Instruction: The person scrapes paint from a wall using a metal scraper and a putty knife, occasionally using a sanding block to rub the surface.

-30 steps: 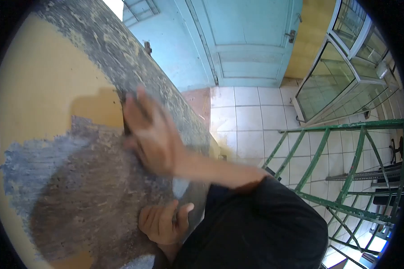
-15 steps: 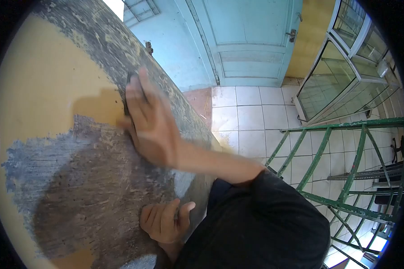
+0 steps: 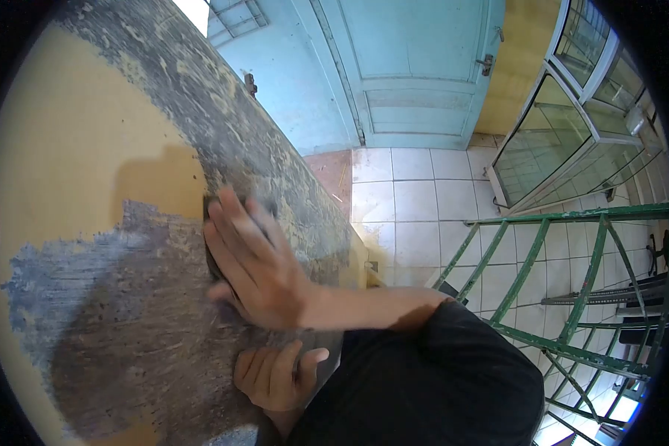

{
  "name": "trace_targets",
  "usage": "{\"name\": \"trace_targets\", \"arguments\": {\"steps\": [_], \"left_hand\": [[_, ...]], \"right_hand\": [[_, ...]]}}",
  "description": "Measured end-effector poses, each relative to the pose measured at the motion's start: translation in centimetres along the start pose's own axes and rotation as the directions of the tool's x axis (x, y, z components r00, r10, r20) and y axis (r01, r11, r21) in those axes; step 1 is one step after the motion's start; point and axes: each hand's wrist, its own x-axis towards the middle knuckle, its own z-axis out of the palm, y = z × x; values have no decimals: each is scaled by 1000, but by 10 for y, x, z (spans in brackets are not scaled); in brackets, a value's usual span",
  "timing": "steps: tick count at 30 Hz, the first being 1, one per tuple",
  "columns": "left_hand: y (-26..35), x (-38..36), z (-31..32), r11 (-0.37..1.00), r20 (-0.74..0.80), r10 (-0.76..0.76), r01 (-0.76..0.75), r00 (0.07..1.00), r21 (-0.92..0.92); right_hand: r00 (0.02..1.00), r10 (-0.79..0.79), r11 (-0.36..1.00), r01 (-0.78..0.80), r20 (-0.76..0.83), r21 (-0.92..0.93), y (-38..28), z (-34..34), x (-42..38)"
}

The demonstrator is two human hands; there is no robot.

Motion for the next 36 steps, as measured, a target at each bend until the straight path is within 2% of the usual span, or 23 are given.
{"name": "trace_targets", "arguments": {"steps": [2,4,6,8,12,14,15,16,18,19,21,22,24,28,30,31,34,35,36], "left_hand": [[4,-6,-3,1000,23,-3,3,1000,9],[3,-5,0,1000,-25,-2,3,1000,13],[4,-5,-1,1000,-20,-3,3,1000,14],[3,-1,-1,1000,-19,2,-2,1000,8],[3,-2,0,1000,10,-8,8,1000,15],[3,-5,0,999,8,-13,12,1000,41],[2,-4,1,999,-7,-9,9,1000,41],[3,-4,0,999,-20,-6,6,1000,40],[2,-2,-1,999,-7,-2,2,1000,32],[2,-2,-1,1000,13,-6,6,1000,21],[4,1,-1,1000,14,-12,12,1000,16],[5,1,-2,1000,26,-23,23,999,11],[7,0,-2,999,31,-32,32,999,22],[2,-2,2,999,-12,-11,12,1000,47],[3,2,-1,999,8,-6,5,1000,54],[3,3,-2,998,39,-10,7,999,63],[3,1,0,997,14,-11,10,1000,72],[3,-1,1,997,18,-9,8,1000,76],[2,-2,3,998,-11,-4,5,1000,66]], "right_hand": [[998,4,998,-1,55,-62,10,-4,8],[999,-11,951,27,52,-307,32,-2,39],[999,13,952,3,51,-307,23,1,33],[995,-54,993,62,-84,101,7,9,4],[1000,-10,1000,9,23,10,0,2,-4],[992,-21,995,8,-122,-102,40,12,34],[997,69,953,-59,21,-297,35,-6,50],[998,66,954,-57,21,-293,35,-4,43],[997,-78,988,78,8,-136,34,4,18],[997,-82,987,82,8,-139,19,0,8],[999,32,996,-35,30,87,-7,-7,-8],[999,29,996,-31,29,89,7,-4,2],[1000,22,994,-20,18,-105,43,6,27],[996,-50,981,63,76,-184,33,0,23],[998,-41,996,37,44,76,3,4,-12],[998,-42,996,38,45,76,12,5,-9],[994,-102,989,106,43,-105,39,1,25],[994,-99,990,103,38,-101,39,-1,31],[997,-60,981,69,56,-184,39,-4,39]]}}
